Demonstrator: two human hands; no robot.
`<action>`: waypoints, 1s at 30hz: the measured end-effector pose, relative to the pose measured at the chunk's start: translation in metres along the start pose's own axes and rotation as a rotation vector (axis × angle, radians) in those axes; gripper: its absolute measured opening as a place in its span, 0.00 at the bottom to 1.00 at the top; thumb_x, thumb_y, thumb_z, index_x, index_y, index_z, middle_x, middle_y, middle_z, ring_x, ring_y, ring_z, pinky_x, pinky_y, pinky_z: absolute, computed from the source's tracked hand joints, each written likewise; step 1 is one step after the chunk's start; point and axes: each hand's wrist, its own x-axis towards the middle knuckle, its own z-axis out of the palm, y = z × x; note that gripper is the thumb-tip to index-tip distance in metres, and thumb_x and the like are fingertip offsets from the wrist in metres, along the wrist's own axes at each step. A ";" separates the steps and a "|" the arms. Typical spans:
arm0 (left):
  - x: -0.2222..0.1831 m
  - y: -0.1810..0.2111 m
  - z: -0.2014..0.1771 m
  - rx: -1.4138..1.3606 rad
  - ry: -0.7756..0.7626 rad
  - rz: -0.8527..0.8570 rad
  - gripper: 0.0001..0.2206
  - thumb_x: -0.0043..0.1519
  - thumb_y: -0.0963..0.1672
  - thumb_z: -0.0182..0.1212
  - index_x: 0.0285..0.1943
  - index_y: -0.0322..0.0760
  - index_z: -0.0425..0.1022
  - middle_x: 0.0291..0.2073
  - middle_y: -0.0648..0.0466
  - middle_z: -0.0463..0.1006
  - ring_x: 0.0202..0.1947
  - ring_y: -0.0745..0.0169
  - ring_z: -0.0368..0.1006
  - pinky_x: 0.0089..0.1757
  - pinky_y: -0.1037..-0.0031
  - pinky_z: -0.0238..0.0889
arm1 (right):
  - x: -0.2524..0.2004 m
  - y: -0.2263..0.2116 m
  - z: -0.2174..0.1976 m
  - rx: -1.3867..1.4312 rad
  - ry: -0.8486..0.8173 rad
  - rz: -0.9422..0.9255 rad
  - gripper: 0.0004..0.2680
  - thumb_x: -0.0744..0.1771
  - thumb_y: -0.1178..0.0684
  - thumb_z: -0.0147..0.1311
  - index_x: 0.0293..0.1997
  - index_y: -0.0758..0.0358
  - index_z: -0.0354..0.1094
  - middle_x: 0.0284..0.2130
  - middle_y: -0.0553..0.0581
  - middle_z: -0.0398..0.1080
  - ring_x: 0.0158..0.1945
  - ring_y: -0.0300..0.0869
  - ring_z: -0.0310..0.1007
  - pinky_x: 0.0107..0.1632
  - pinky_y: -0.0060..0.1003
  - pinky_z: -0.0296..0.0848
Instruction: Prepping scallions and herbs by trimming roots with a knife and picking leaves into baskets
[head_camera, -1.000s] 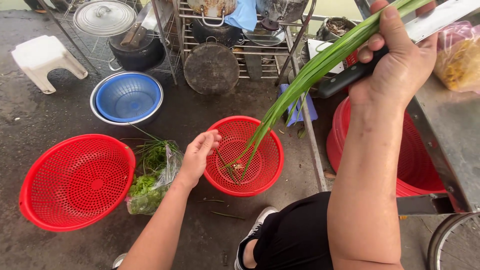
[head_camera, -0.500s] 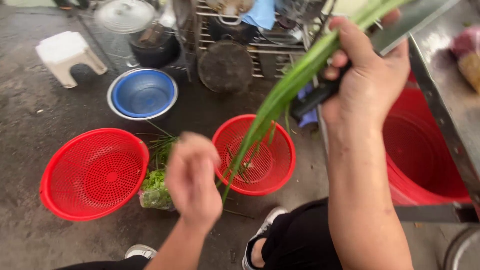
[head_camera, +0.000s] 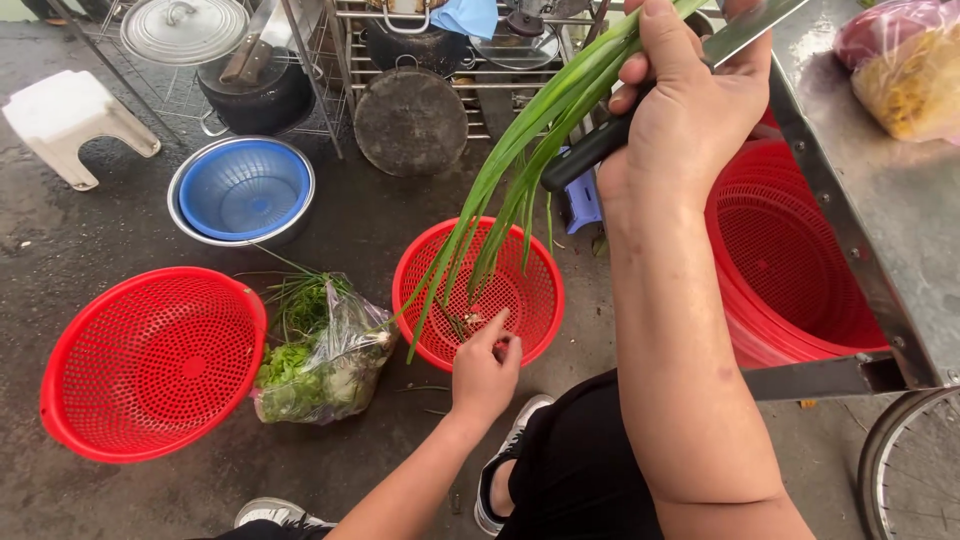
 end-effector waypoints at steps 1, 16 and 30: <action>0.004 0.005 -0.002 0.000 -0.001 0.001 0.21 0.60 0.45 0.58 0.63 0.39 0.77 0.35 0.60 0.86 0.33 0.59 0.81 0.45 0.63 0.69 | 0.000 -0.001 -0.001 0.000 0.001 -0.001 0.13 0.64 0.70 0.64 0.48 0.64 0.66 0.27 0.65 0.76 0.18 0.37 0.64 0.16 0.31 0.59; 0.075 0.016 0.000 0.148 0.151 -0.168 0.20 0.67 0.49 0.54 0.63 0.37 0.77 0.45 0.51 0.86 0.45 0.52 0.82 0.48 0.56 0.72 | 0.002 -0.010 0.004 0.088 0.024 0.041 0.18 0.63 0.70 0.62 0.55 0.64 0.60 0.31 0.73 0.80 0.16 0.37 0.63 0.16 0.29 0.58; 0.080 -0.124 -0.039 -0.270 -0.410 -1.017 0.11 0.68 0.41 0.57 0.53 0.24 0.74 0.45 0.40 0.84 0.24 0.55 0.76 0.29 0.68 0.76 | 0.017 -0.009 -0.017 -0.014 -0.168 -0.119 0.13 0.67 0.68 0.65 0.47 0.57 0.62 0.34 0.68 0.81 0.21 0.38 0.63 0.19 0.32 0.58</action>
